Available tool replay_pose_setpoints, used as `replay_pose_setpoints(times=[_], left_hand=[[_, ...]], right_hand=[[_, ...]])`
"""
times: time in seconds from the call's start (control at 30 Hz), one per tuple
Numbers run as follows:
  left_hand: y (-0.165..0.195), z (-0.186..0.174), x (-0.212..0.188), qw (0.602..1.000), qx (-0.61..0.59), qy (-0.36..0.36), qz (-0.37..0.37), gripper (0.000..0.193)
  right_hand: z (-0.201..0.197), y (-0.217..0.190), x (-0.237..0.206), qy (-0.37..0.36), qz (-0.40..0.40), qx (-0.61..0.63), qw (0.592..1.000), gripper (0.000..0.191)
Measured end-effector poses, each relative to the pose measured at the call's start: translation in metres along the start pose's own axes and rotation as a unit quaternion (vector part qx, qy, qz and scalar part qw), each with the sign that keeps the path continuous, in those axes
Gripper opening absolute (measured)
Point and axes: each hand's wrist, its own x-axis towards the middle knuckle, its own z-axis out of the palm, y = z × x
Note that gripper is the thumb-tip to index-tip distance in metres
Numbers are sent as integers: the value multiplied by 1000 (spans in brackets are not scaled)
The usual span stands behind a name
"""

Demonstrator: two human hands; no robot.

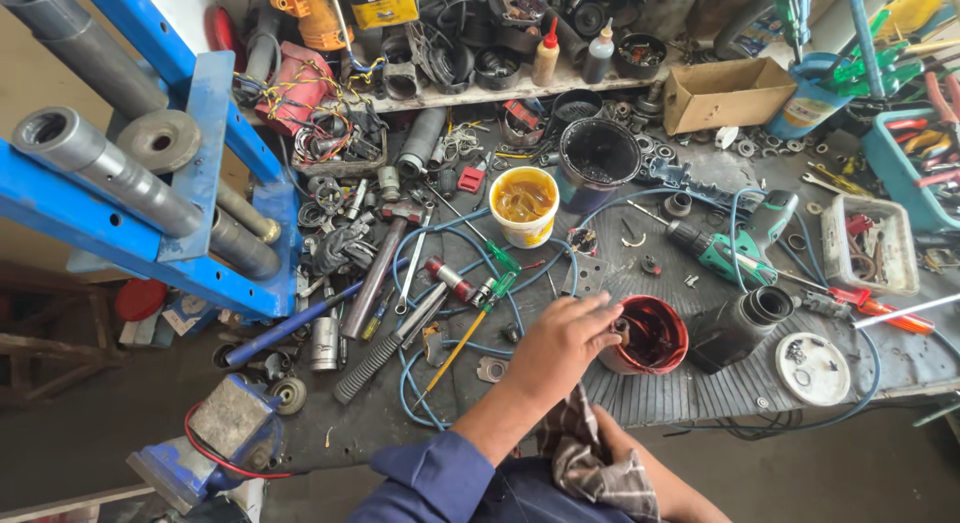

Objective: The person cleans a cylindrical metal part with a cloth, applies a yellowish paste from a container, and then uses a screwdriver to tighten a screw on the part. The person handles the part and tools directly with their hands.

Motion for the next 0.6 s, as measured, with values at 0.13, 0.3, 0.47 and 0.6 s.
replay_pose_setpoints(times=[0.13,0.3,0.47,0.6], left_hand=[[2,-16,-38,999,18,-18,-30,62],[28,-53,-94,994,-20,-102,-33,60],[45,-57,-107,959,231,-161,-4,74],[32,-107,-110,957,145,-249,-34,39]], right_hand=[[-3,4,3,61,-32,108,992,85],[7,-13,28,76,-65,379,920,47],[47,-33,90,87,-72,250,962,37],[62,-42,107,-36,-63,302,951,29]])
